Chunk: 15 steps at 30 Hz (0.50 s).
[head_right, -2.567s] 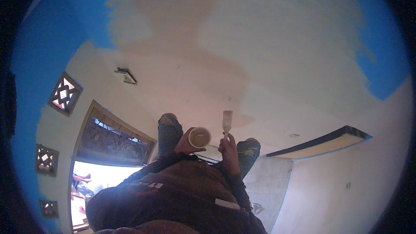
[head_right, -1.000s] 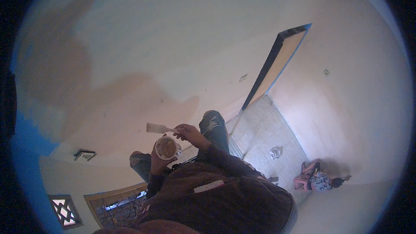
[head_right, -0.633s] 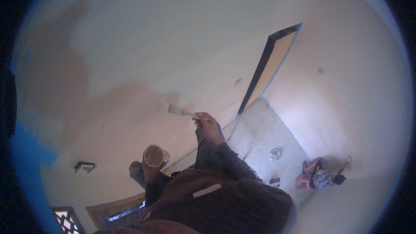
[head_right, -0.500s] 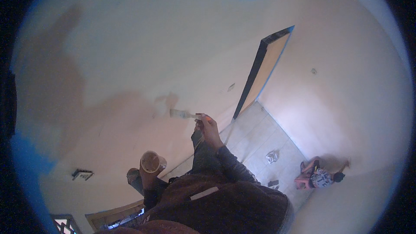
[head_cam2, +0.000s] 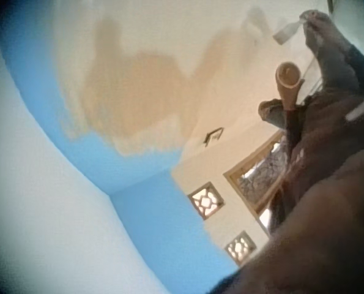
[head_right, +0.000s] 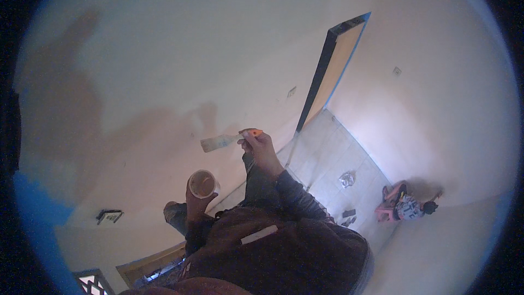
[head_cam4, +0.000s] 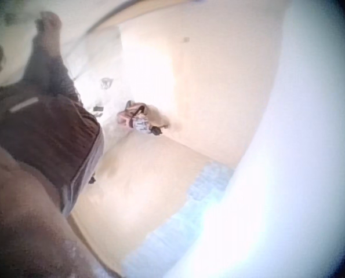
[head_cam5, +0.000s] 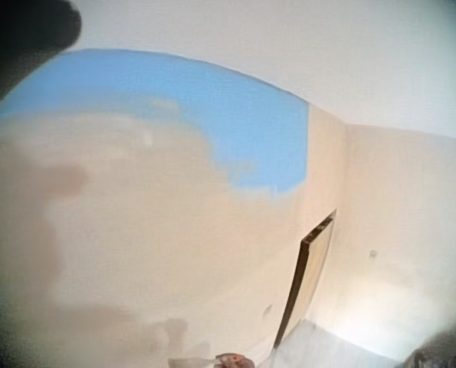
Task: The person paints a ceiling with white paint using a small brush and a handheld cup. They repeatedly dip the brush into the cup and apply paint to the ceiling surface, working across different sections.
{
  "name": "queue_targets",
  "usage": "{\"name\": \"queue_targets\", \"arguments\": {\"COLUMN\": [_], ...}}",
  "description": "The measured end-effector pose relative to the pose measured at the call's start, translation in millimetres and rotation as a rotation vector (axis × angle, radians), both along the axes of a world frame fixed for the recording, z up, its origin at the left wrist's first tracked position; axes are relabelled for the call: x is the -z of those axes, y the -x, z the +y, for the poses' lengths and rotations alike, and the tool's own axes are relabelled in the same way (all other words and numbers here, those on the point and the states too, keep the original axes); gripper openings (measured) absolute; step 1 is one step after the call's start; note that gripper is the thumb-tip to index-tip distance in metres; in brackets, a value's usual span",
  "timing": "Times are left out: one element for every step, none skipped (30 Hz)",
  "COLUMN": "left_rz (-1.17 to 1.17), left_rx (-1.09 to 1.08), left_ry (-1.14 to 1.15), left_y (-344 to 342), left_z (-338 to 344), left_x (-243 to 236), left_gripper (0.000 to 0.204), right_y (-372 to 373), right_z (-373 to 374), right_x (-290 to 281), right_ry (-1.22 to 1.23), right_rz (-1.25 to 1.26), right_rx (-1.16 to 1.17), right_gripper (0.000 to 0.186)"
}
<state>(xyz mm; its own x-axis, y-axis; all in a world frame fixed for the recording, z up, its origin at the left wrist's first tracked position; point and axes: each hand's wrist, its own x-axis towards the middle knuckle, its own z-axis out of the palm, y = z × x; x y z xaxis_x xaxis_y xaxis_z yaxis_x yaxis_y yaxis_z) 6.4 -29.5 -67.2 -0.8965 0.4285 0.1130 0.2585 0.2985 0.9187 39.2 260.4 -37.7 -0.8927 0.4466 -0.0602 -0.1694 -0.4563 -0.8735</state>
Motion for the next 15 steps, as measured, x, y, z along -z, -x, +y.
{"name": "queue_targets", "arguments": {"left_rz": [-0.008,-0.017,-0.025,-0.037,-0.042,-0.047,-0.047,-0.026,-0.004,0.016,0.0,-0.016,-0.032,-0.029,-0.025], "left_rx": [0.004,0.008,0.012,0.028,0.036,0.043,0.048,0.041,0.033,0.024,0.025,0.026,0.028,0.016,0.003], "left_ry": [-0.022,-0.044,-0.066,-0.055,-0.038,-0.021,-0.008,0.016,0.04,0.062,0.033,0.003,-0.026,-0.024,-0.023], "left_y": [1,2,2,4,4,5,6,6,4,3,3,3,3,2,1], "left_z": [2,3,3,5,6,6,8,8,6,6,5,4,3,2,0], "left_x": [2,6,8,5,5,5,5,5,6,7,8,9,11,12,15], "left_gripper": [0.087,0.087,0.087,0.087,0.087,0.087,0.086,0.086,0.086,0.086,0.086,0.086,0.086,0.085,0.085], "right_y": [-1,-2,-2,-2,-3,-4,-3,-2,-3,-3,-4,-4,-6,-7,-9], "right_z": [-1,-3,-7,-8,-9,-11,-11,-11,-11,-11,-11,-10,-9,-8,-7], "right_x": [-5,-11,-16,-20,-21,-22,-23,-21,-14,-10,-7,-4,-2,-1,-1], "right_ry": [-0.002,0.011,0.025,0.032,0.059,0.085,0.108,0.124,0.14,0.155,0.15,0.145,0.141,0.148,0.155], "right_rz": [0.018,0.047,0.076,0.106,0.102,0.098,0.099,0.101,0.103,0.103,0.093,0.084,0.073,0.065,0.057], "right_rx": [-0.032,-0.057,-0.082,-0.105,-0.109,-0.114,-0.121,-0.114,-0.107,-0.102,-0.096,-0.089,-0.081,-0.082,-0.083], "right_gripper": [0.031,0.031,0.031,0.031,0.031,0.031,0.031,0.031,0.031,0.031,0.032,0.032,0.032,0.032,0.031]}}
